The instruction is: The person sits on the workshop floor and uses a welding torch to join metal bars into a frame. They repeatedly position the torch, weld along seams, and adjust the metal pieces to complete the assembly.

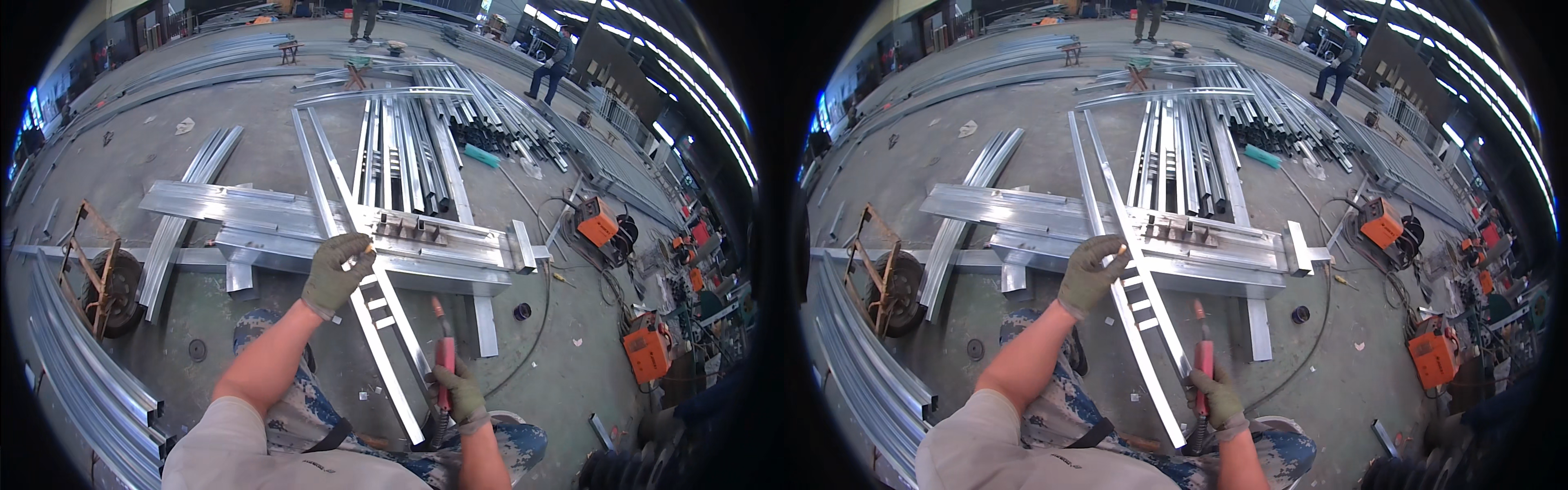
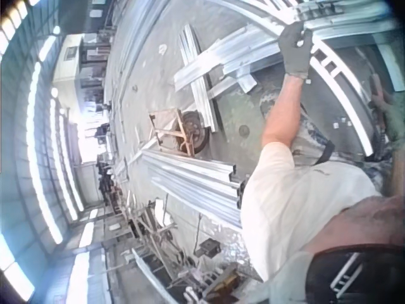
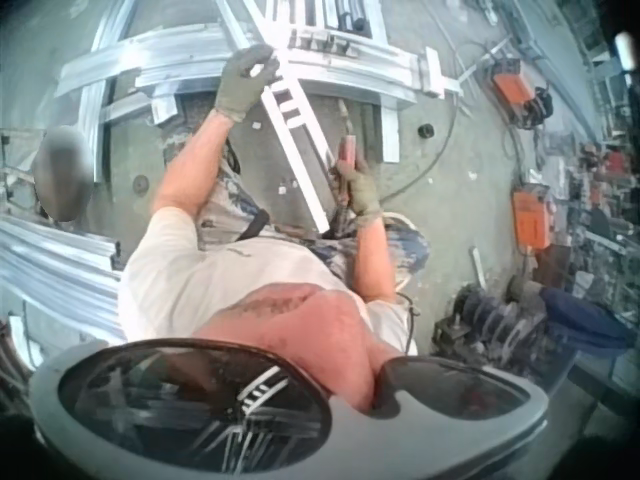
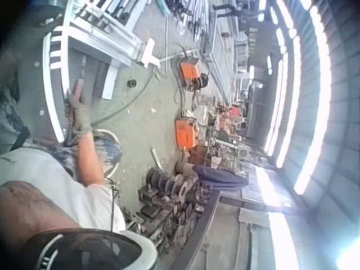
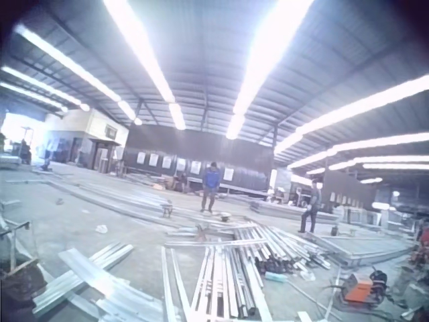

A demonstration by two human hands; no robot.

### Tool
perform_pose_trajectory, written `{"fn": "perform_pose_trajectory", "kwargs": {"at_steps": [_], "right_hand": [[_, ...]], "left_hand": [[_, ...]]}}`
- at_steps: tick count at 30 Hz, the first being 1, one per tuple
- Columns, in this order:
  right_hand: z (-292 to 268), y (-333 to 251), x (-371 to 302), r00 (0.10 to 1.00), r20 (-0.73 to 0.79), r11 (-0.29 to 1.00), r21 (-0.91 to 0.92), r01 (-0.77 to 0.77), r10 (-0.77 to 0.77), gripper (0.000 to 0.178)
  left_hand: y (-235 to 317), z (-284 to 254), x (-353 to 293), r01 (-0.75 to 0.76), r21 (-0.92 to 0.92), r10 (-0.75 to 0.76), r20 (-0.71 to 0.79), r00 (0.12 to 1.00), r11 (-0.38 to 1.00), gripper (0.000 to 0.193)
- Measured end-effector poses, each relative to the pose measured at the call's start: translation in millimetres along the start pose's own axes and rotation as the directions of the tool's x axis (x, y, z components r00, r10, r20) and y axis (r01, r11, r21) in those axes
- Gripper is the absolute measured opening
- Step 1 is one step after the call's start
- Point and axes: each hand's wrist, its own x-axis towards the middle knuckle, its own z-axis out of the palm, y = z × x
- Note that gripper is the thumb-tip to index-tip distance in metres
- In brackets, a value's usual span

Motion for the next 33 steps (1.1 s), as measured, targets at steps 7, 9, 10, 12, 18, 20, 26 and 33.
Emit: {"fn": "perform_pose_trajectory", "kwargs": {"at_steps": [7, 9, 10, 12, 18, 20, 26, 33], "right_hand": [[-23.5, 3.2, -11.4, 0.978, -0.168, 0.980, 0.138, 0.146, -0.122, 0.043], [-30.0, 5.5, -11.8, 0.973, -0.186, 0.975, 0.153, 0.164, -0.134, 0.047], [-33.3, 8.7, -11.3, 0.970, -0.201, 0.971, 0.171, 0.169, -0.134, 0.047], [-36.7, 13.1, -12.0, 0.966, -0.225, 0.966, 0.192, 0.173, -0.128, 0.048], [-47.8, 20.9, -11.9, 0.960, -0.244, 0.934, 0.291, 0.205, -0.135, 0.042], [-46.2, 28.6, -3.4, 0.969, -0.208, 0.933, 0.304, 0.195, -0.135, 0.042], [-53.3, 31.1, -9.2, 0.963, -0.232, 0.924, 0.322, 0.208, -0.136, 0.038], [-50.8, 44.5, 4.4, 0.976, -0.167, 0.943, 0.277, 0.184, -0.141, 0.041]], "left_hand": [[159.9, -40.5, -32.5, -0.652, 0.141, 0.659, -0.006, 0.752, 0.745, 0.036], [192.7, -54.7, -38.1, -0.759, 0.189, 0.777, -0.031, 0.629, 0.623, 0.038], [211.5, -63.9, -43.2, -0.777, 0.221, 0.800, -0.032, 0.599, 0.590, 0.038], [235.2, -80.1, -55.1, -0.802, 0.213, 0.827, -0.069, 0.558, 0.559, 0.029], [260.9, -77.0, -83.7, -0.870, 0.201, 0.881, -0.261, 0.395, 0.450, 0.022], [269.0, -85.0, -91.8, -0.872, 0.281, 0.912, -0.213, 0.350, 0.401, 0.033], [256.8, -75.2, -89.7, -0.915, 0.272, 0.944, -0.224, 0.241, 0.298, 0.043], [263.2, -72.3, -92.4, -0.914, 0.280, 0.946, -0.222, 0.237, 0.295, 0.043]]}}
